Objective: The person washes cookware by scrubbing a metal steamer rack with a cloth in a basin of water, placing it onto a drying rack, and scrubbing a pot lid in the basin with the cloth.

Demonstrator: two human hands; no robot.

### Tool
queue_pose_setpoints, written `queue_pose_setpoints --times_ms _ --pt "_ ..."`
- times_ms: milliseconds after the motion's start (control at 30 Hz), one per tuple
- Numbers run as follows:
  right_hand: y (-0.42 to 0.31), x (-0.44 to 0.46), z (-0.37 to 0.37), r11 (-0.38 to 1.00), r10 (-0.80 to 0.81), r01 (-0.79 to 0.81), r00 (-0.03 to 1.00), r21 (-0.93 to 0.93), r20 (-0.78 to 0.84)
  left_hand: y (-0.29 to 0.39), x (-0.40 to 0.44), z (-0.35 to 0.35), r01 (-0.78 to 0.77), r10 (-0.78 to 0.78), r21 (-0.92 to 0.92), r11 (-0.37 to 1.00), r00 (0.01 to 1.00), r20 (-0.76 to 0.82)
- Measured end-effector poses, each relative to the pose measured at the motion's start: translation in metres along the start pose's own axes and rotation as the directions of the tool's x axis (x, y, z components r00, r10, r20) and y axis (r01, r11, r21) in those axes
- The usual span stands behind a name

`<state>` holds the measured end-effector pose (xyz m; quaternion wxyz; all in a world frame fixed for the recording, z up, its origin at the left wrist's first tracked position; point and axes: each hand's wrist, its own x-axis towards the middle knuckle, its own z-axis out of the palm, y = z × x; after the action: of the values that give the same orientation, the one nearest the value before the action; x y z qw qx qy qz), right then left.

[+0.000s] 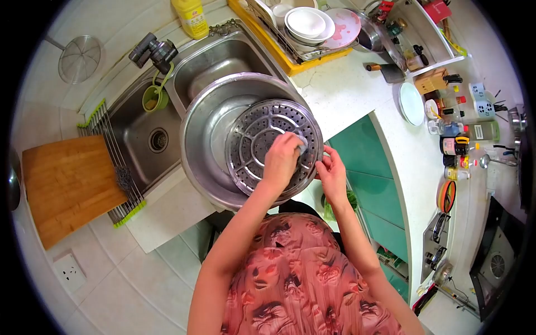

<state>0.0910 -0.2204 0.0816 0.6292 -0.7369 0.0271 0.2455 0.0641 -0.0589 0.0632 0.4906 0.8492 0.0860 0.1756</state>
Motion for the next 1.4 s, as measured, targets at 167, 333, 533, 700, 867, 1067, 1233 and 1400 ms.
queue_pose_setpoints --times_ms 167,333,533,700,867,1067,1233,1400 --pt "0.004 -0.001 -0.001 1.0 -0.007 0.008 1.0 0.012 -0.022 -0.082 0.021 -0.024 0.14 -0.105 0.249 0.958 0.983 -0.148" --pt "0.002 -0.001 -0.003 0.999 -0.031 0.031 1.0 -0.041 -0.003 -0.088 0.024 -0.079 0.2 -0.119 0.502 0.842 0.975 -0.188" --pt "0.014 0.004 -0.007 0.989 -0.094 0.09 0.995 -0.118 -0.028 -0.118 0.017 -0.08 0.394 -0.356 0.466 0.792 0.919 -0.17" --pt "0.006 0.003 -0.004 0.979 -0.101 0.094 0.994 -0.183 -0.032 -0.048 0.034 -0.039 0.109 -0.106 0.139 0.984 0.994 -0.025" --pt "-0.002 -0.007 0.0 0.961 -0.12 0.09 0.987 -0.261 -0.104 -0.056 0.037 -0.011 0.097 -0.094 0.249 0.964 0.995 -0.026" --pt "0.0 -0.01 0.007 0.963 -0.185 0.156 0.975 -0.22 -0.118 -0.049 0.058 -0.042 0.194 -0.175 0.154 0.969 0.976 -0.126" --pt "-0.012 -0.017 0.013 0.931 -0.207 0.165 0.973 -0.326 -0.099 0.011 0.056 -0.006 -0.237 0.233 0.048 0.97 0.97 0.073" --pt "-0.021 -0.025 0.014 0.938 -0.118 0.078 0.988 -0.337 -0.1 -0.057 0.08 -0.023 -0.131 0.147 0.259 0.957 0.988 -0.041"
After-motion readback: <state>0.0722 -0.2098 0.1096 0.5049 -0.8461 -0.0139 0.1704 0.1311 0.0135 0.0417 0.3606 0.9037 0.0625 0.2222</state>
